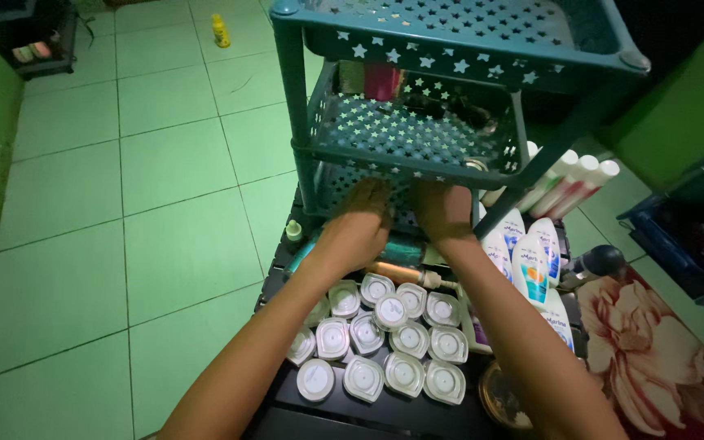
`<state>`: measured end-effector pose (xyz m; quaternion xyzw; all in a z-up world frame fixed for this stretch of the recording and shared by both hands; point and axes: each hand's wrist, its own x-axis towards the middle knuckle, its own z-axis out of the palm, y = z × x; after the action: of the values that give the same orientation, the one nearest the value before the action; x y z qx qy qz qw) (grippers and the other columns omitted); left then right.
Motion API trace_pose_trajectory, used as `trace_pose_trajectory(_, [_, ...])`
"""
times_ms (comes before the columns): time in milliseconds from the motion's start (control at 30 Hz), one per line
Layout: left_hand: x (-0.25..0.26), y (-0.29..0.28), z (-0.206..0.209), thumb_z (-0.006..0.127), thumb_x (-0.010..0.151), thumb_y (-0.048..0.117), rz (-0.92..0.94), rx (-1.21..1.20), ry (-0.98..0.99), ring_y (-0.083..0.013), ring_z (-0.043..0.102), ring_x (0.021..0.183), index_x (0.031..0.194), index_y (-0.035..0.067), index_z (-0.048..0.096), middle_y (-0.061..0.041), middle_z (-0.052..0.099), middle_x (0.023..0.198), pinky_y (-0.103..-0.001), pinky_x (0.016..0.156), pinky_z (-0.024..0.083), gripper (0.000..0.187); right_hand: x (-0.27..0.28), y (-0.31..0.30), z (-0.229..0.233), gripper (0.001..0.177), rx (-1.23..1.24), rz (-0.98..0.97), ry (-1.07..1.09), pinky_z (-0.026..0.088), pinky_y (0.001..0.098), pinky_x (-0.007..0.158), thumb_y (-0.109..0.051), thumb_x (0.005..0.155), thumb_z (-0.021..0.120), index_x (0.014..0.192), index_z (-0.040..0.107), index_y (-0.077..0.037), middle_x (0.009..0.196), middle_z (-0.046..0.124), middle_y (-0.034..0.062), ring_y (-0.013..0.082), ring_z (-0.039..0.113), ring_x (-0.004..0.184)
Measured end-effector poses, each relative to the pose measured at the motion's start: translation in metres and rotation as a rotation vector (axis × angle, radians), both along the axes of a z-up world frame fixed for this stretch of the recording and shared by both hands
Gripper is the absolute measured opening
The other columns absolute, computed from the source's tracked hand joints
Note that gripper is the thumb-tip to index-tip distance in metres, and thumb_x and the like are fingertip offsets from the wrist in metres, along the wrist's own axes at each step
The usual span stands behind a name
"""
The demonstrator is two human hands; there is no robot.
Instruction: The person removes small jars and bottles from a green plastic basket and arranges them on a black slatted table. They repeatedly open and close the jars, then place them in neat rows alongside other cosmetic bottles. The person also adjusts the basket and handles a small bottle with a dropper cap.
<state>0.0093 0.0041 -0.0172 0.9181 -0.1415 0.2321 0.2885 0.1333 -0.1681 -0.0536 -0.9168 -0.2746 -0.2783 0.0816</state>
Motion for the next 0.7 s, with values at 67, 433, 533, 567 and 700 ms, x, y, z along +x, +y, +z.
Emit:
trace_pose_trajectory(67, [-0.005,-0.001,0.004,0.055,0.093,0.015,-0.009,-0.045,-0.065,-0.0516,0.052,0.124,0.129,-0.011,0.055,-0.036,0.055,0.136,-0.052,0.101,0.045,0.045,-0.015,-0.003,0.008,0.026,0.116,-0.05,0.123,0.055,0.0508,0.073,-0.027,0.094,0.064,0.112,0.073,-0.009,0.103,0.073,0.0191,0.041,0.069,0.091])
trace_pose_trajectory(433, [-0.037,-0.001,0.009,0.055,0.099,0.028,0.032,0.005,0.064,-0.0425,0.063,0.107,0.127,0.001,0.06,-0.024,0.069,0.114,-0.056,0.089,0.046,0.039,-0.127,-0.02,0.083,0.026,0.475,0.092,0.331,0.058,0.0394,0.072,-0.025,0.093,0.075,0.115,0.077,-0.011,0.096,0.078,0.0149,0.0306,0.076,0.082])
trace_pose_trajectory(533, [-0.057,-0.01,0.023,0.056,0.101,0.029,-0.055,-0.035,0.014,-0.0362,0.061,0.115,0.133,0.005,0.06,-0.018,0.068,0.124,-0.051,0.093,0.042,0.041,-0.154,-0.032,0.103,0.027,0.643,0.213,0.457,0.06,0.0318,0.073,-0.021,0.094,0.075,0.116,0.074,-0.004,0.097,0.08,0.0141,0.0215,0.079,0.085])
trace_pose_trajectory(567, [-0.063,-0.013,0.028,0.055,0.103,0.03,-0.091,-0.061,0.022,-0.0338,0.061,0.119,0.135,0.006,0.06,-0.016,0.067,0.127,-0.048,0.096,0.041,0.04,-0.161,-0.036,0.108,0.028,0.708,0.276,0.502,0.06,0.03,0.075,-0.019,0.094,0.073,0.117,0.074,-0.003,0.099,0.08,0.0132,0.0192,0.079,0.088])
trace_pose_trajectory(700, [-0.083,-0.034,0.046,0.06,0.1,0.032,-0.161,-0.128,0.0,-0.0314,0.065,0.116,0.131,0.009,0.064,-0.012,0.071,0.124,-0.046,0.096,0.042,0.039,-0.183,-0.058,0.127,0.028,0.678,0.24,0.608,0.061,0.0269,0.074,-0.016,0.093,0.072,0.119,0.074,-0.003,0.099,0.081,0.0097,0.0145,0.078,0.088])
